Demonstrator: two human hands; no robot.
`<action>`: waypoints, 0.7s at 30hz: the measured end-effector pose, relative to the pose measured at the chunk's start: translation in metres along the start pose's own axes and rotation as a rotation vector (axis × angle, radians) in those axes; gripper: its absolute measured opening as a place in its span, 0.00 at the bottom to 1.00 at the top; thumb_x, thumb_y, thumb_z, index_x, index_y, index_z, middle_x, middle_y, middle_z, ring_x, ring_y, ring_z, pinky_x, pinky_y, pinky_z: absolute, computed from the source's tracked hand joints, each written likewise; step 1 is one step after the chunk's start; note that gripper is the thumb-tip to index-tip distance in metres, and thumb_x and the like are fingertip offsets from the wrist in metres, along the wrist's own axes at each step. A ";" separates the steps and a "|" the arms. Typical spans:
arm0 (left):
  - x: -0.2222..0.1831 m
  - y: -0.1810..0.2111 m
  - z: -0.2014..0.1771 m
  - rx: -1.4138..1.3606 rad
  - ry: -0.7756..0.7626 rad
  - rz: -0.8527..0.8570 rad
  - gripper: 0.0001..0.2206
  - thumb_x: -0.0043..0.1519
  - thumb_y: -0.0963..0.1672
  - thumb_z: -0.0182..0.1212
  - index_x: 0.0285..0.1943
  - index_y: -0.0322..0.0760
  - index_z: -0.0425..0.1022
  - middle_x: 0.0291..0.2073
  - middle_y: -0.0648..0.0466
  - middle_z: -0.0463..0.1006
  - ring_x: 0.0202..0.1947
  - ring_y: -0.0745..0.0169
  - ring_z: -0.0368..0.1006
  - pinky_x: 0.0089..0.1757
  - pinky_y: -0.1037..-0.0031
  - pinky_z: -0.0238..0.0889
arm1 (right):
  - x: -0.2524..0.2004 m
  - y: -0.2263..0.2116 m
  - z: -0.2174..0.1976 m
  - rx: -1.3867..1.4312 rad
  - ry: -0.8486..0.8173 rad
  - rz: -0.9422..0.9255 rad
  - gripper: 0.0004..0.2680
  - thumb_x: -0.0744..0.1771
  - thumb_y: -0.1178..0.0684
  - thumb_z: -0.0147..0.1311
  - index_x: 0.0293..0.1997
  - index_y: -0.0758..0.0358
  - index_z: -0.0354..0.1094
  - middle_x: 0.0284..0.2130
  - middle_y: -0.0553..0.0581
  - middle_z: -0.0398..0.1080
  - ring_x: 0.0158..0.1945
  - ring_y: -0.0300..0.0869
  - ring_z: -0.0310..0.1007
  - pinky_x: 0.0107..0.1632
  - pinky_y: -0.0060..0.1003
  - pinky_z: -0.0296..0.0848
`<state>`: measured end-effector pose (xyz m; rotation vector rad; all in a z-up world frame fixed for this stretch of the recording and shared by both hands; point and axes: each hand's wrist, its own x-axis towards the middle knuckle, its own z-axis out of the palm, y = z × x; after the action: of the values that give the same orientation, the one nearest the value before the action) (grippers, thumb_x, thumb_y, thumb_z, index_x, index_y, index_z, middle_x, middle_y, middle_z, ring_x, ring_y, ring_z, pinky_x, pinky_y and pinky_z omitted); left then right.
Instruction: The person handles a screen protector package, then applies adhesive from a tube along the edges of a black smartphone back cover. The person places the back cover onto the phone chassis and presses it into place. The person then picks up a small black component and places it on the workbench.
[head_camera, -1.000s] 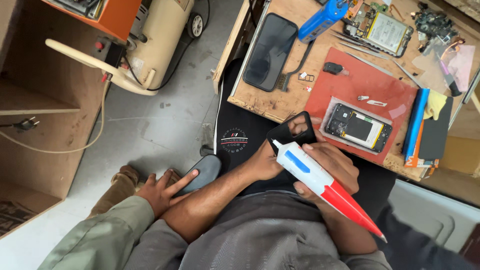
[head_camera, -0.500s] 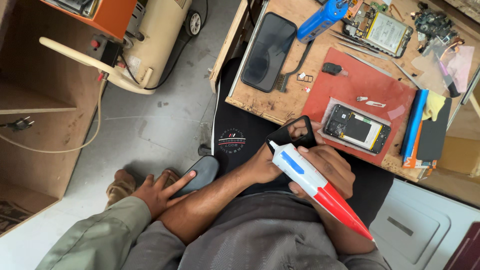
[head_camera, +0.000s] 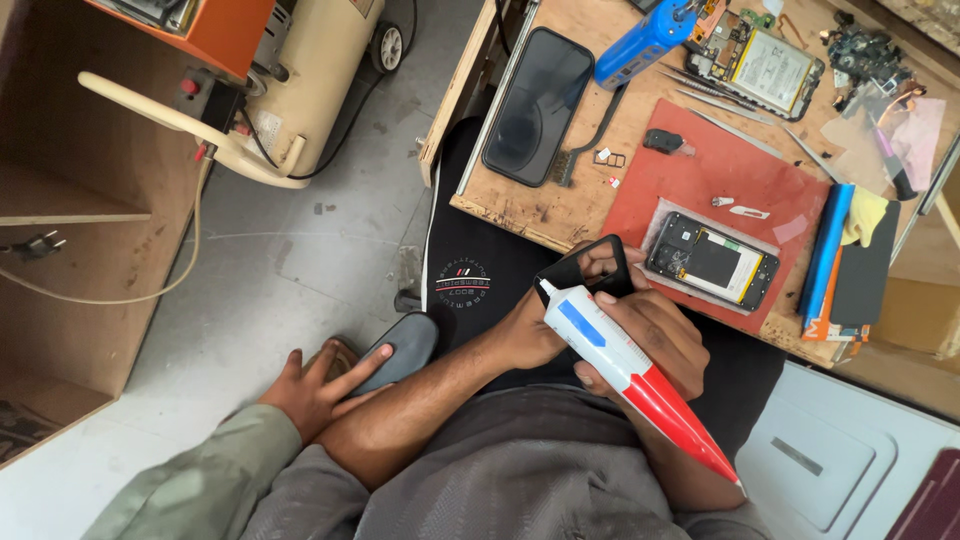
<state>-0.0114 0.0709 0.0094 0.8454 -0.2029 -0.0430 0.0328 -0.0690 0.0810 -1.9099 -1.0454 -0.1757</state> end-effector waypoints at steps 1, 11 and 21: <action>0.000 0.000 0.000 -0.001 0.001 0.003 0.26 0.72 0.45 0.57 0.78 0.34 0.58 0.60 0.49 0.72 0.66 0.60 0.66 0.69 0.66 0.57 | 0.000 0.001 0.000 -0.001 0.000 -0.011 0.23 0.67 0.40 0.62 0.52 0.78 0.69 0.29 0.62 0.73 0.32 0.47 0.75 0.37 0.37 0.73; 0.000 -0.004 0.003 0.014 -0.009 0.034 0.27 0.71 0.44 0.58 0.78 0.33 0.57 0.59 0.48 0.72 0.66 0.60 0.66 0.68 0.66 0.57 | -0.002 0.004 -0.002 -0.022 0.013 -0.033 0.23 0.66 0.40 0.62 0.51 0.78 0.69 0.30 0.62 0.74 0.33 0.48 0.77 0.38 0.38 0.75; 0.002 -0.002 0.003 -0.012 0.001 0.002 0.23 0.74 0.46 0.52 0.76 0.31 0.57 0.60 0.48 0.73 0.65 0.61 0.67 0.68 0.68 0.59 | 0.000 0.005 -0.007 -0.043 -0.027 -0.025 0.21 0.67 0.42 0.63 0.52 0.77 0.69 0.34 0.65 0.75 0.38 0.51 0.80 0.55 0.46 0.79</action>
<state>-0.0099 0.0672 0.0104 0.8327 -0.2026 -0.0415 0.0382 -0.0758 0.0815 -1.9436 -1.0924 -0.1887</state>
